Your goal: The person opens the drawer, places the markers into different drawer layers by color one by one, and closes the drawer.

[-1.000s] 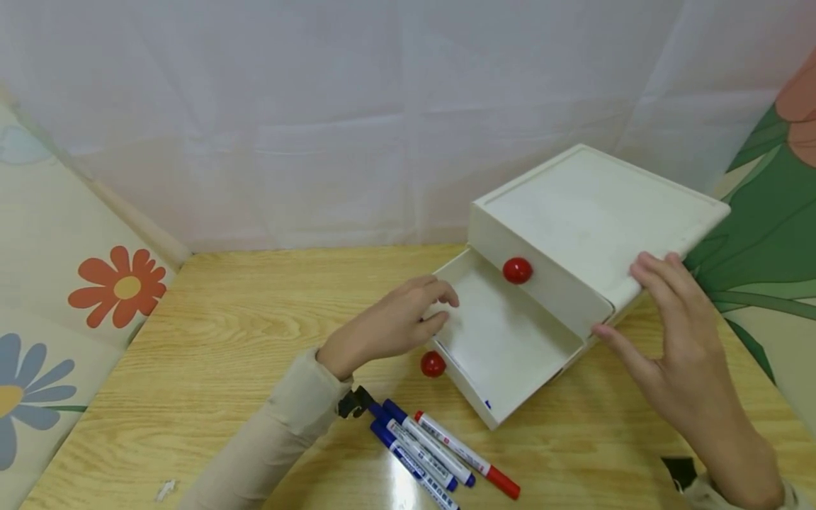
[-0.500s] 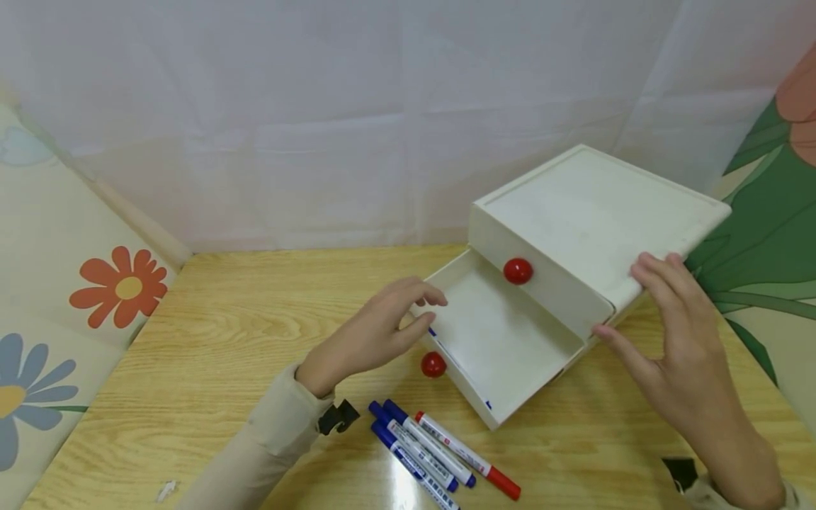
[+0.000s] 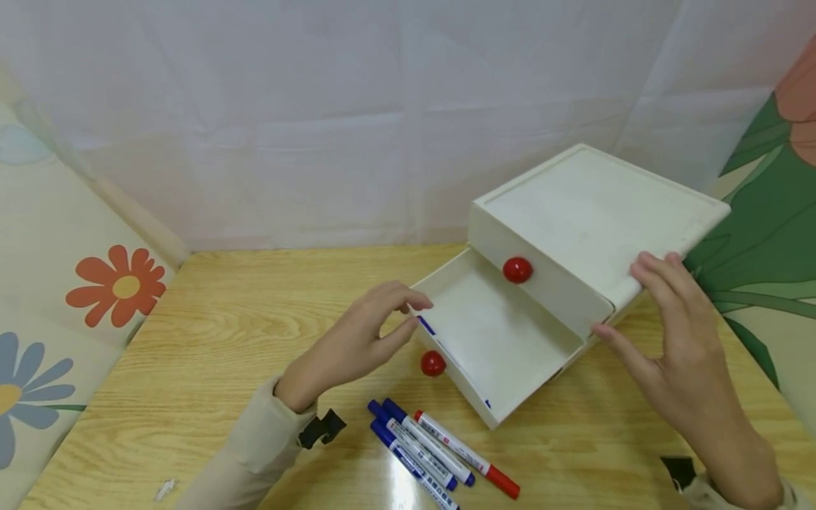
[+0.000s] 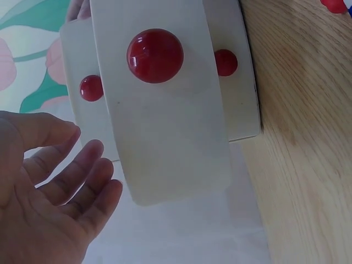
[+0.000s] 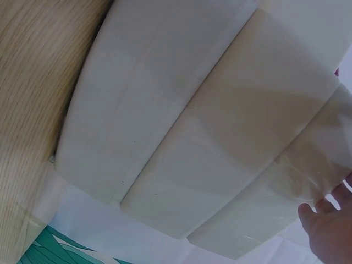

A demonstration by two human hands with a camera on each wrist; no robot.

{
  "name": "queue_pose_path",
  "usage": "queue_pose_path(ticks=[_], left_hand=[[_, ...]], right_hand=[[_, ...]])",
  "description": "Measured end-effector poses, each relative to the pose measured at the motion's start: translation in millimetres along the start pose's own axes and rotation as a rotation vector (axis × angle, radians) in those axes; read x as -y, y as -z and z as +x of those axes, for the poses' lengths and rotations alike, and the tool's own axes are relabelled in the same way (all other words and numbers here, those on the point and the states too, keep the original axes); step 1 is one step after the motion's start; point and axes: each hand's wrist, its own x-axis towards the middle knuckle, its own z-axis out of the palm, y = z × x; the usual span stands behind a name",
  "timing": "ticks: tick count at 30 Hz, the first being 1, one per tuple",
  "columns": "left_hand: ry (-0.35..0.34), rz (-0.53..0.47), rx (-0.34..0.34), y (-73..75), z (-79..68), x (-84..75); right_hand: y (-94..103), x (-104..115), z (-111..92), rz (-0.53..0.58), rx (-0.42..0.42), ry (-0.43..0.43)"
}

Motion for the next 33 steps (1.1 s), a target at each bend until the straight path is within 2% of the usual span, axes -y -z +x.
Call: queue_pose_path(ticks=[10, 21, 29, 33], left_hand=[[0.021, -0.068, 0.017, 5.1, -15.5, 1.9], [0.026, -0.126, 0.048, 0.4, -25.9, 6.6], [0.166, -0.148, 0.140, -4.4, -39.2, 9.6], [0.205, -0.182, 0.175, -6.6, -45.8, 11.5]], right_hand=[[-0.7, 0, 1, 0.012, -0.006, -0.002], [-0.9, 0, 1, 0.020, -0.012, -0.014], [-0.9, 0, 1, 0.019, -0.005, -0.010], [-1.0, 0, 1, 0.019, -0.008, -0.008]])
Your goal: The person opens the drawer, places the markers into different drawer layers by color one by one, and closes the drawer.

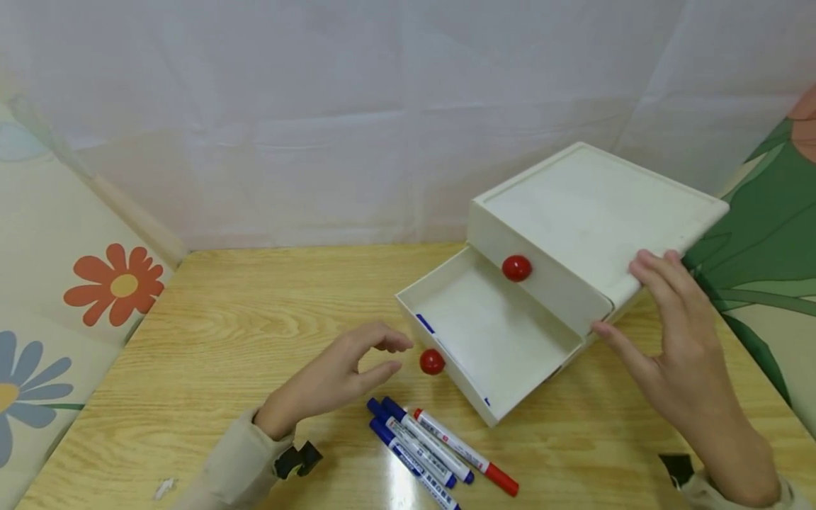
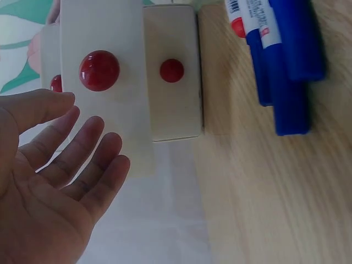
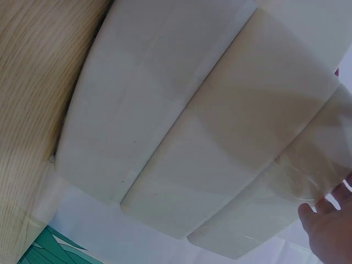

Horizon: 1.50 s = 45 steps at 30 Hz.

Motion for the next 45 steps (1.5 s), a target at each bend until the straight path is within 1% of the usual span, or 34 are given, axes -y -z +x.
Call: queue_pose_path(ticks=[5, 13, 22, 30, 36, 42, 45], left_hand=[[0.040, -0.039, 0.032, -5.1, -4.3, 4.5], [0.088, -0.089, 0.083, -14.8, -8.2, 10.8], [0.099, -0.081, 0.082, -21.7, -11.3, 15.7], [0.124, -0.092, 0.102, -27.4, -13.5, 20.5], [0.127, -0.055, 0.144, -30.7, -14.1, 25.5], [0.172, -0.027, 0.184, -31.8, -15.4, 27.8], [0.163, -0.008, 0.195, -32.7, -16.3, 28.4]], right_hand=[[-0.7, 0, 2, 0.012, -0.014, 0.011], [-0.3, 1, 2, 0.007, -0.008, 0.013], [-0.6, 0, 3, 0.010, -0.013, 0.026], [-0.3, 0, 2, 0.003, -0.008, 0.021], [0.0, 0, 1, 0.000, -0.005, 0.011], [0.4, 0, 0, -0.004, 0.001, 0.009], [0.4, 0, 0, -0.006, 0.001, 0.009]])
